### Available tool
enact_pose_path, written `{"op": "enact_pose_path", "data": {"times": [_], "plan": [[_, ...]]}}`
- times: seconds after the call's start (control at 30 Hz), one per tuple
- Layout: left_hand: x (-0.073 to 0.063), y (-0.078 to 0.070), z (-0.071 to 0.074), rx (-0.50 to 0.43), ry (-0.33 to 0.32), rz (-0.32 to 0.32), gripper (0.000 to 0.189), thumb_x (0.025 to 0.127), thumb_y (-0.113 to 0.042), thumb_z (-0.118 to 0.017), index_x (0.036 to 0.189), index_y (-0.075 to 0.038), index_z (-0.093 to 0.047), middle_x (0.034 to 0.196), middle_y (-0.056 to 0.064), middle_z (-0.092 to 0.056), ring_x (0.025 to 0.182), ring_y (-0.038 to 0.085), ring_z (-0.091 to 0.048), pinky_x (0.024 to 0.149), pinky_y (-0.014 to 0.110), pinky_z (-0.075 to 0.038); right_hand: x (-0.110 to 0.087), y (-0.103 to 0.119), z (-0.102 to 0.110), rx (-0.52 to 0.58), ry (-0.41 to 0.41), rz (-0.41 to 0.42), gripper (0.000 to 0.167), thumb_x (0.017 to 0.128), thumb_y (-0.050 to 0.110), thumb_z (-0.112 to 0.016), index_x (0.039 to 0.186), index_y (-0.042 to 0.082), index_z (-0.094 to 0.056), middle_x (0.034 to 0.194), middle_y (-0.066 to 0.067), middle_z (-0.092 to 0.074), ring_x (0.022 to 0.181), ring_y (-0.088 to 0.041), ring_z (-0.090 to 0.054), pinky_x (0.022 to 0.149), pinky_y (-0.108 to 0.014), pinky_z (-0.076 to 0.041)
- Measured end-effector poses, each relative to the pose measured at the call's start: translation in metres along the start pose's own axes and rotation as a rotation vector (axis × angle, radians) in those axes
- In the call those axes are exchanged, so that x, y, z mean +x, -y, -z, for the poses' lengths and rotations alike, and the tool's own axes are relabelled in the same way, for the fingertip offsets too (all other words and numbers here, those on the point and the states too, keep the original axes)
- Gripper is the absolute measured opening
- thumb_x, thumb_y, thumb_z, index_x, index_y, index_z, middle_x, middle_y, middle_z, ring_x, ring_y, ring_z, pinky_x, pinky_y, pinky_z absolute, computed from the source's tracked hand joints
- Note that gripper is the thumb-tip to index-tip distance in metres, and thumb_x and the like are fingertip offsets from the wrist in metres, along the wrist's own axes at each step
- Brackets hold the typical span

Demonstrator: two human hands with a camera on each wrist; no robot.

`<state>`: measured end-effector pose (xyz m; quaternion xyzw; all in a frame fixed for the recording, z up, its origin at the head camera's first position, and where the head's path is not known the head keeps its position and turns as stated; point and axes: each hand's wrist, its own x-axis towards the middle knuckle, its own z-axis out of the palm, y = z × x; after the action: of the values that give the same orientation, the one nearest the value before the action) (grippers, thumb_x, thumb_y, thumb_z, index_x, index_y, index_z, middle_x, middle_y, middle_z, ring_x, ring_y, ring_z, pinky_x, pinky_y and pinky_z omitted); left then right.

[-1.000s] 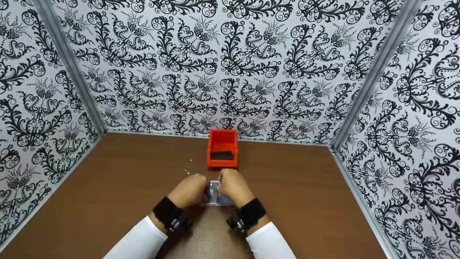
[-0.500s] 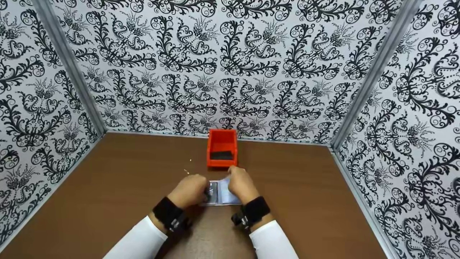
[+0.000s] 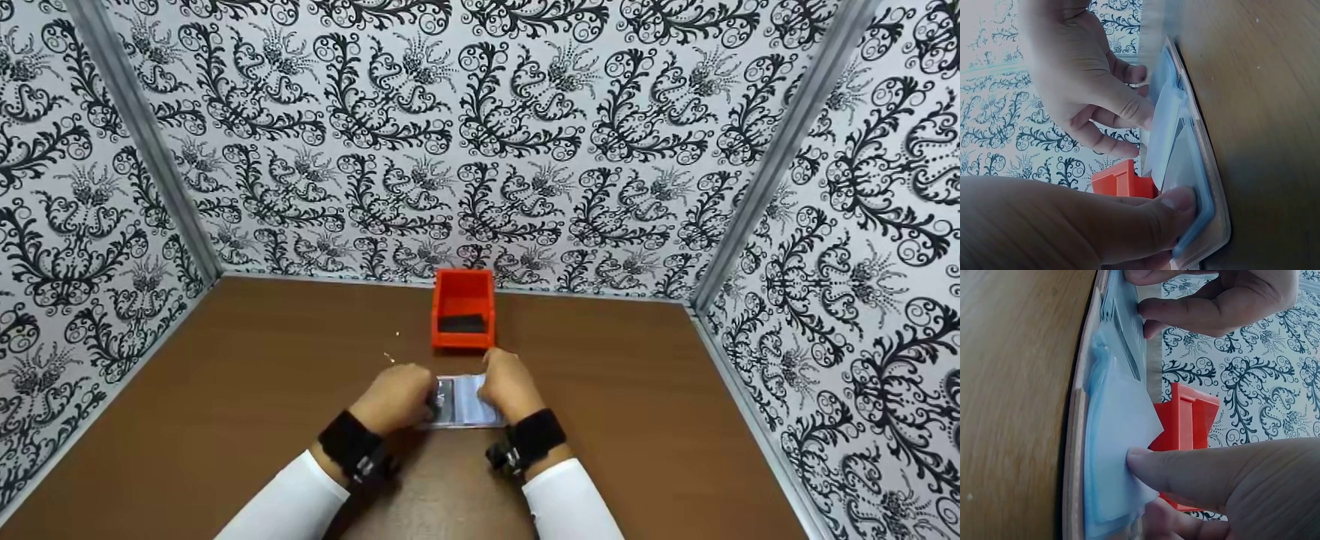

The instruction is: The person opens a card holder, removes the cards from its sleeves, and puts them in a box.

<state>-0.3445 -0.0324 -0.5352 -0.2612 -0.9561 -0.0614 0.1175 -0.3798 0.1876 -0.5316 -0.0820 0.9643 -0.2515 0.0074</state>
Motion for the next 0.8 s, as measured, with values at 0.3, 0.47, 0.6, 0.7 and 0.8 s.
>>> {"op": "enact_pose_path", "data": {"times": [0.3,0.47,0.6,0.7,0.8], "plan": [[-0.001,0.0,-0.002,0.011,-0.01,-0.009,0.015,0.076,-0.008,-0.089,0.074,-0.016,-0.076,0.078,0.004,-0.08,0.067,0.028,-0.074,0.059,0.047,-0.06,-0.005,0.019,0.005,0.085,-0.016,0.051,0.028,0.077,-0.005,-0.071,0.104,0.005,-0.074,0.091,-0.007,-0.07,0.081,-0.024,-0.062,0.071,-0.036,-0.051],[-0.002,0.0,-0.002,0.014,-0.008,-0.007,0.015,0.077,-0.01,-0.09,0.076,-0.015,-0.076,0.079,0.004,-0.079,0.068,0.028,-0.075,0.06,0.046,-0.061,-0.007,0.03,0.002,0.172,0.037,0.124,0.025,0.082,-0.001,-0.072,0.106,0.004,-0.075,0.091,-0.006,-0.076,0.078,-0.017,-0.068,0.073,-0.034,-0.058],[-0.003,-0.001,-0.002,0.04,-0.018,-0.007,0.011,0.079,-0.011,-0.09,0.081,-0.014,-0.08,0.082,0.005,-0.081,0.07,0.027,-0.077,0.062,0.045,-0.064,-0.006,0.028,-0.004,0.235,0.097,0.139,0.025,0.085,-0.001,-0.071,0.109,0.0,-0.075,0.092,-0.009,-0.08,0.073,-0.014,-0.072,0.07,-0.031,-0.061],[-0.003,-0.002,-0.001,0.055,-0.029,-0.006,0.009,0.081,-0.011,-0.09,0.084,-0.013,-0.082,0.084,0.005,-0.082,0.071,0.027,-0.078,0.063,0.045,-0.065,-0.003,0.023,-0.008,0.267,0.116,0.132,0.023,0.085,-0.001,-0.071,0.107,-0.001,-0.075,0.09,-0.009,-0.08,0.069,-0.013,-0.072,0.065,-0.028,-0.059],[-0.003,-0.003,0.0,0.051,-0.025,-0.003,0.009,0.08,-0.011,-0.089,0.085,-0.013,-0.082,0.084,0.005,-0.082,0.071,0.027,-0.077,0.063,0.045,-0.065,-0.001,0.019,-0.011,0.285,0.116,0.112,0.019,0.085,0.0,-0.074,0.104,0.0,-0.075,0.088,-0.008,-0.079,0.07,-0.012,-0.07,0.066,-0.027,-0.058]]}}
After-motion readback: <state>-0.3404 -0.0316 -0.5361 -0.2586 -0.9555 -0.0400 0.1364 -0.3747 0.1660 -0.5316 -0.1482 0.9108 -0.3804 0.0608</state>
